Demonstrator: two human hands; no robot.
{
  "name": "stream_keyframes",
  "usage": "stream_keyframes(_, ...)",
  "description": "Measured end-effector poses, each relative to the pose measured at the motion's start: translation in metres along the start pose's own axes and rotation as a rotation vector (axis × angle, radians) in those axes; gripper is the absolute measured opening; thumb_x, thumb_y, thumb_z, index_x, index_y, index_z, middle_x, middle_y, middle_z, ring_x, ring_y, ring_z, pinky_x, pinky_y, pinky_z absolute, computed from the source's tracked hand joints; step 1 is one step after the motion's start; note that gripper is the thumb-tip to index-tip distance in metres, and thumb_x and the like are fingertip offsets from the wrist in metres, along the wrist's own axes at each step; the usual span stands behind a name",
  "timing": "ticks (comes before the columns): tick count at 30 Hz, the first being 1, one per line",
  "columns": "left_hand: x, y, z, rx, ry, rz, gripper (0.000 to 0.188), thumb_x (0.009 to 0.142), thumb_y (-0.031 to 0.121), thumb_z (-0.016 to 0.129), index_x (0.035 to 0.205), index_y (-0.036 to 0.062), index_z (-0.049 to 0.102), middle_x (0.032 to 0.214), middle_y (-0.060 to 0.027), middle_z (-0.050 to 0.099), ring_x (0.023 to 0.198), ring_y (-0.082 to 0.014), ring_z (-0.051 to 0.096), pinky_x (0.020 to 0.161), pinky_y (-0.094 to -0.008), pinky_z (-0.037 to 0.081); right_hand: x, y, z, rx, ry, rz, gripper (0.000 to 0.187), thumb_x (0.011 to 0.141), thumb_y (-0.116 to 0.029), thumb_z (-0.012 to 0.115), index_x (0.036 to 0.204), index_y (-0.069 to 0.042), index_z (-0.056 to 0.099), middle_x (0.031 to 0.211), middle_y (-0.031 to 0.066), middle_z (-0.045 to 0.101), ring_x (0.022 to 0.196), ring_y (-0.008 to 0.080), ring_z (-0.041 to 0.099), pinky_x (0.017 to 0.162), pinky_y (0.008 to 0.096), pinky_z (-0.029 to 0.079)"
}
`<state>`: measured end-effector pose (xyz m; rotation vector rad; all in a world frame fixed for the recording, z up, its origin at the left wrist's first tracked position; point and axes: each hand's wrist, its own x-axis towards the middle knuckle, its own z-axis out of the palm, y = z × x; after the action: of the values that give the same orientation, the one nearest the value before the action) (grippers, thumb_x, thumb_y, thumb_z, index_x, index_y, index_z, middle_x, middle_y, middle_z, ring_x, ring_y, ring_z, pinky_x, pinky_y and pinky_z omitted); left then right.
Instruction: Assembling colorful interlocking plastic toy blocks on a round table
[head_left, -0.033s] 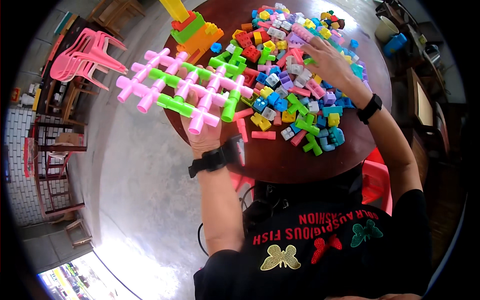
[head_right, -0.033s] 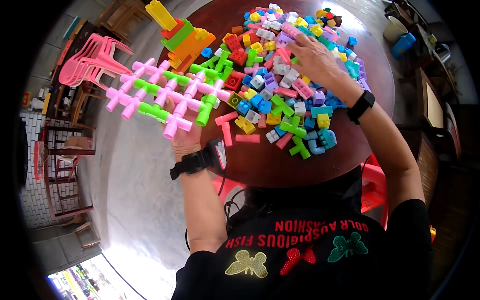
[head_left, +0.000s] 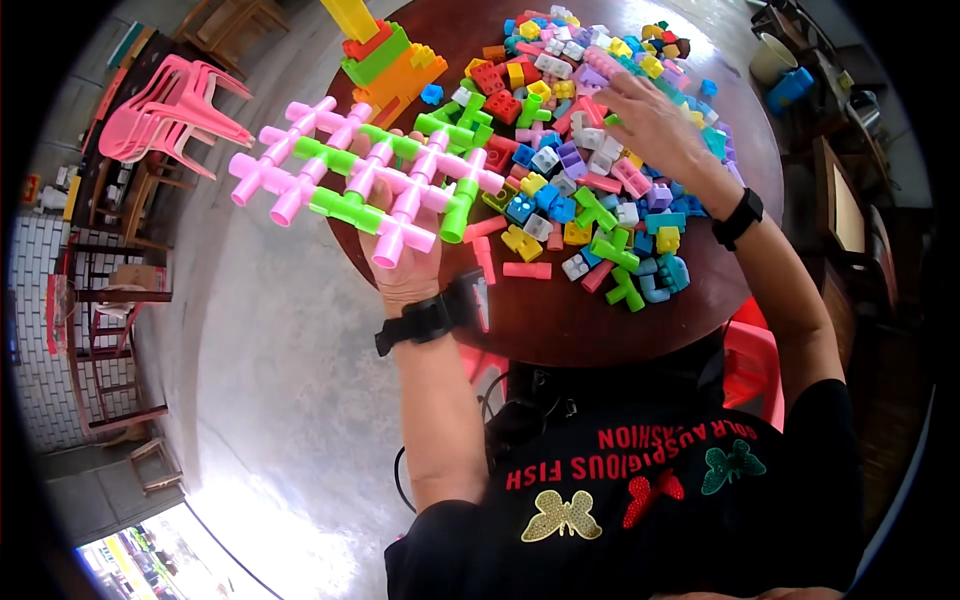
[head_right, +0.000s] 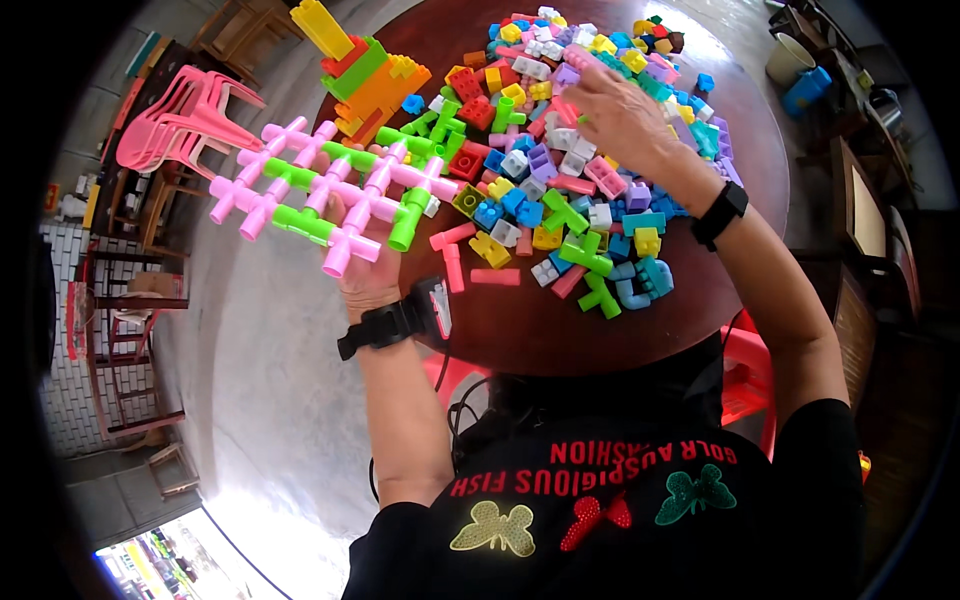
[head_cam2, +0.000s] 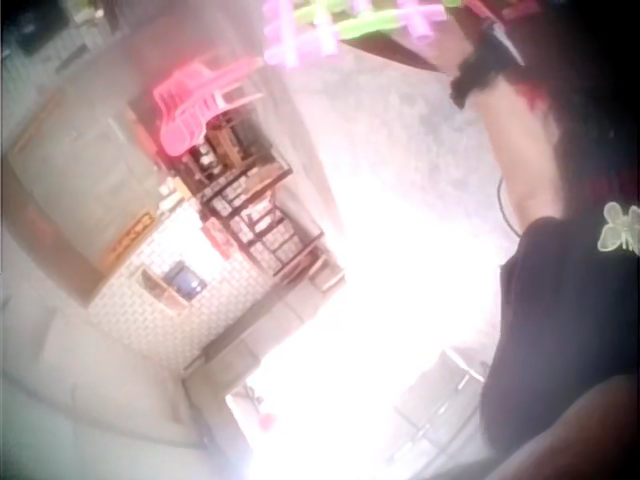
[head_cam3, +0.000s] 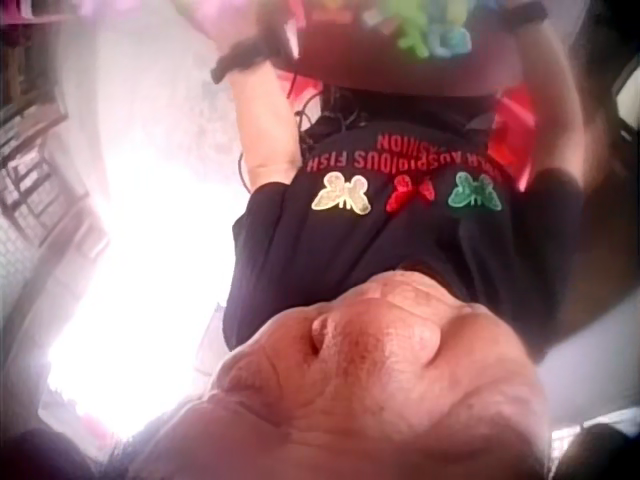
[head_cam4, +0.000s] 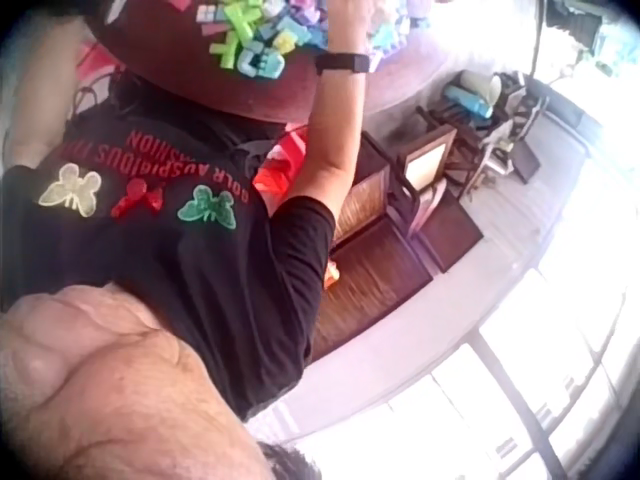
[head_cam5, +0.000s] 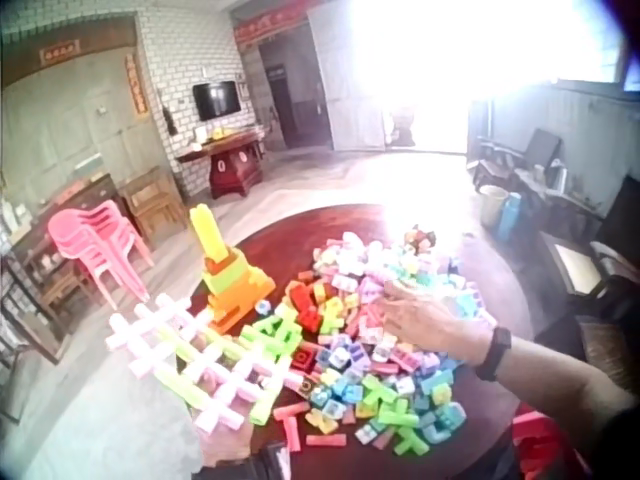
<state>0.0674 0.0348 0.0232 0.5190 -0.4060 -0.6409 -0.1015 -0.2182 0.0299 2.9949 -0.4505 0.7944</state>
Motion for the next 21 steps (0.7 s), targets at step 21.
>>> stream_keyframes(21, 0.011, -0.004, -0.006, -0.126, -0.139, -0.039, 0.06, 0.086, 0.024, 0.064, 0.138, 0.012, 0.035, 0.122, -0.0129, 0.051, 0.117, -0.0323, 0.049, 0.097, -0.0531, 0.043, 0.064, -0.035, 0.063, 0.081, -0.473, -0.144, 0.023, 0.075, -0.007, 0.057, 0.097, -0.004, 0.061, 0.092, 0.0139, 0.06, 0.093, 0.031, 0.059, 0.077, 0.0416, 0.047)
